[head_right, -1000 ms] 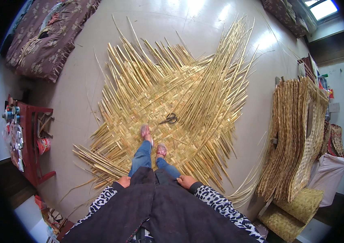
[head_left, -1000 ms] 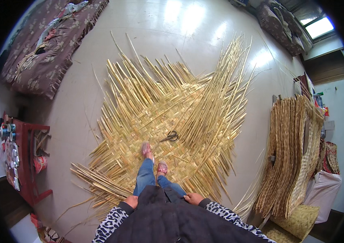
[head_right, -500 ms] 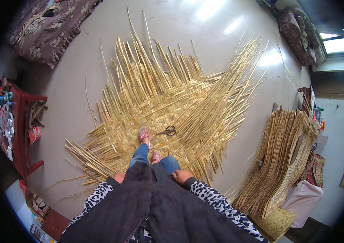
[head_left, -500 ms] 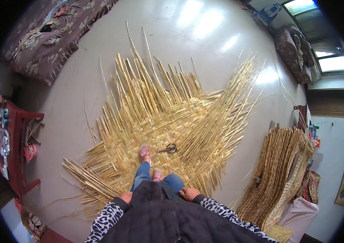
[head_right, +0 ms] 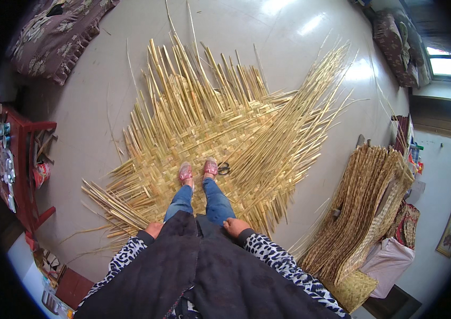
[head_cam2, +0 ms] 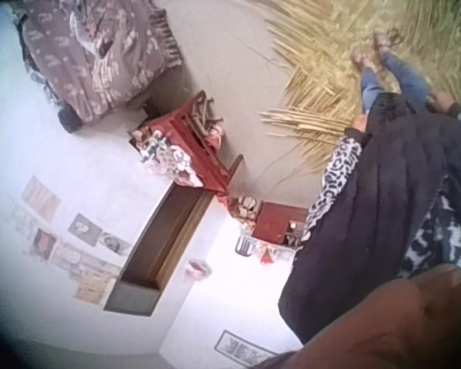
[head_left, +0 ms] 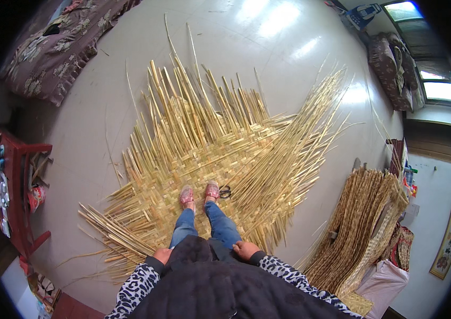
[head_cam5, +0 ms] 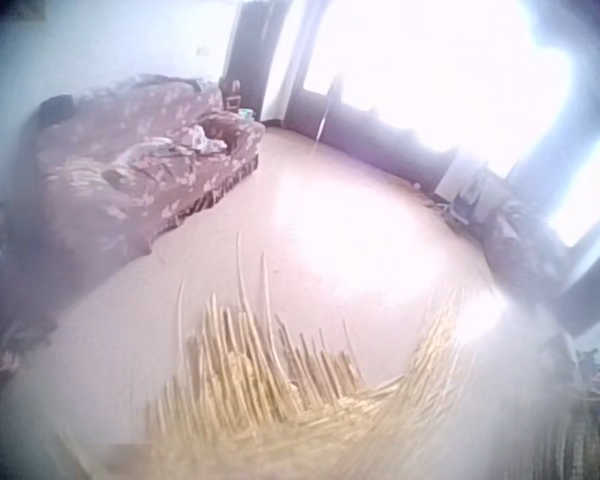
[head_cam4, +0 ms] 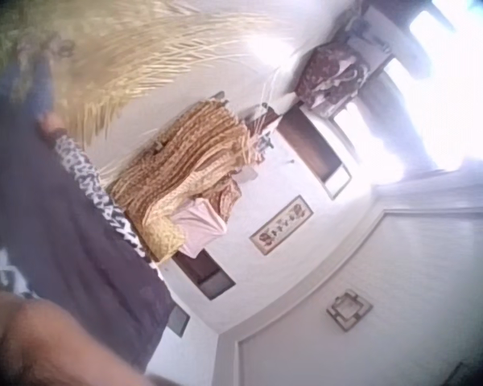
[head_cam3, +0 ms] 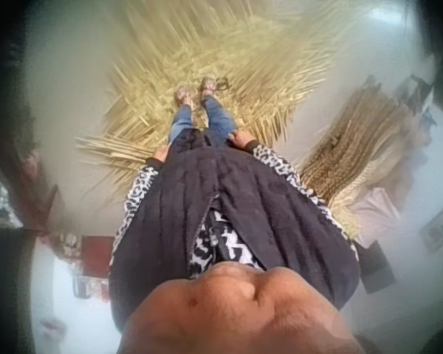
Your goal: The person sits on the floor and weaves a large mat from dried palm fronds. They interlace the fronds by hand, occasionally using scissors to trim excess material and adjust the weave pattern.
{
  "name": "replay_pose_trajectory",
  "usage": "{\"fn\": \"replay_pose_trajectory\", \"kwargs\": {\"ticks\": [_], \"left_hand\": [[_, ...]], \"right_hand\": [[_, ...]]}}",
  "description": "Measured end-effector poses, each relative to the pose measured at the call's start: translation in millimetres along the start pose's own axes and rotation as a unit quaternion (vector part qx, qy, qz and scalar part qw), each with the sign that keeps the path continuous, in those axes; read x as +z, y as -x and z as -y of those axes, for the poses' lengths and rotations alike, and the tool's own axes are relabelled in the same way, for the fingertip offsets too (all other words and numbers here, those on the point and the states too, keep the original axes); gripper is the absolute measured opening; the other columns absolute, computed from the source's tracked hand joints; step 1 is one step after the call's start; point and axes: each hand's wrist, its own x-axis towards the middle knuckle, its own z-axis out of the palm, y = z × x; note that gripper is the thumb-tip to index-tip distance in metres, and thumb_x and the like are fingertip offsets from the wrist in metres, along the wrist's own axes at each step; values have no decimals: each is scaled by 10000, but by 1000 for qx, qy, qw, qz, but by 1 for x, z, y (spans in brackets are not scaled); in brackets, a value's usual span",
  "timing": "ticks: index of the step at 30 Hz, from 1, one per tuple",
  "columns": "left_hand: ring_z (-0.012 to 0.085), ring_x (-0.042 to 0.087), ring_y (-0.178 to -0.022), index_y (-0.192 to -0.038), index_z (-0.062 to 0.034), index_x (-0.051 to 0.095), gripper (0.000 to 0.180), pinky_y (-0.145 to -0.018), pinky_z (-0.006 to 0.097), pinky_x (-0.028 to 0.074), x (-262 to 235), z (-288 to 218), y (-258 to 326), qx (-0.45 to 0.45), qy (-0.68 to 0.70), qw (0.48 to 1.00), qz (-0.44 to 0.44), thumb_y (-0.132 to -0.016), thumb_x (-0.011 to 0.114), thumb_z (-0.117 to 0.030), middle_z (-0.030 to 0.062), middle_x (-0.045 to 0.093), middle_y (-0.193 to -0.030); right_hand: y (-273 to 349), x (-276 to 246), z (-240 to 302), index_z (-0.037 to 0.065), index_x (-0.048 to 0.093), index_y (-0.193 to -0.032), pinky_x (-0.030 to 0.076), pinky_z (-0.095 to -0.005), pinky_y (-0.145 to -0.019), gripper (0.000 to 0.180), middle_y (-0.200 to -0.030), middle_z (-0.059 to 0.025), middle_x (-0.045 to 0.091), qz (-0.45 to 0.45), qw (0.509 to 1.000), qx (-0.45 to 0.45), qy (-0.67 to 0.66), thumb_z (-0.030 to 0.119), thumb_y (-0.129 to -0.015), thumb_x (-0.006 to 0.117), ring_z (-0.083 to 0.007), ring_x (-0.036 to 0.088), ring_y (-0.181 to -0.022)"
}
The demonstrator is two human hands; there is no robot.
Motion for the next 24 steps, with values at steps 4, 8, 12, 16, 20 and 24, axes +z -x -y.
{"fn": "replay_pose_trajectory", "kwargs": {"ticks": [4,8,12,16,20,24], "left_hand": [[94,558,-606,-771,17,694,439,-557,291,451,4,-3,-10,18,-1,1000,-25,-995,560,-336,16,644,-678],[92,546,-596,-778,15,700,445,-555,294,450,4,-12,-13,3,32,999,-27,-984,574,-359,8,643,-679],[102,547,-579,-774,8,707,469,-549,311,449,14,-48,-19,11,6,1000,-20,-977,579,-394,8,641,-651],[108,550,-580,-742,1,702,491,-559,320,451,24,-92,-20,-7,-84,996,-37,-976,577,-413,20,628,-612],[130,575,-621,-765,14,697,496,-603,336,468,44,-125,-26,-59,-43,997,-18,-974,577,-420,48,640,-639],[140,604,-685,-828,21,708,479,-655,338,484,55,-145,-35,-65,-82,994,-11,-970,579,-418,82,689,-730]], "right_hand": [[-9,-23,4,63,658,-1048,495,-483,-857,402,-1021,-225,678,2,999,0,40,402,-978,453,-416,630,-977],[-26,-40,-8,68,655,-1059,489,-488,-876,409,-1037,-221,677,-6,1000,-13,6,418,-972,462,-407,633,-993],[-41,-41,-30,57,651,-1051,489,-473,-878,406,-1030,-219,676,17,999,-31,-10,410,-977,466,-404,632,-999],[-62,-60,-46,31,650,-1028,484,-485,-852,396,-1001,-241,666,29,999,-29,-8,383,-977,476,-428,621,-969],[-74,-95,-67,39,647,-1103,487,-467,-892,394,-1049,-240,672,49,998,-21,-34,370,-973,477,-419,626,-1014],[-78,-106,-89,14,646,-1146,480,-453,-921,437,-1085,-248,668,56,997,-16,-41,380,-977,477,-412,622,-1047]]}}
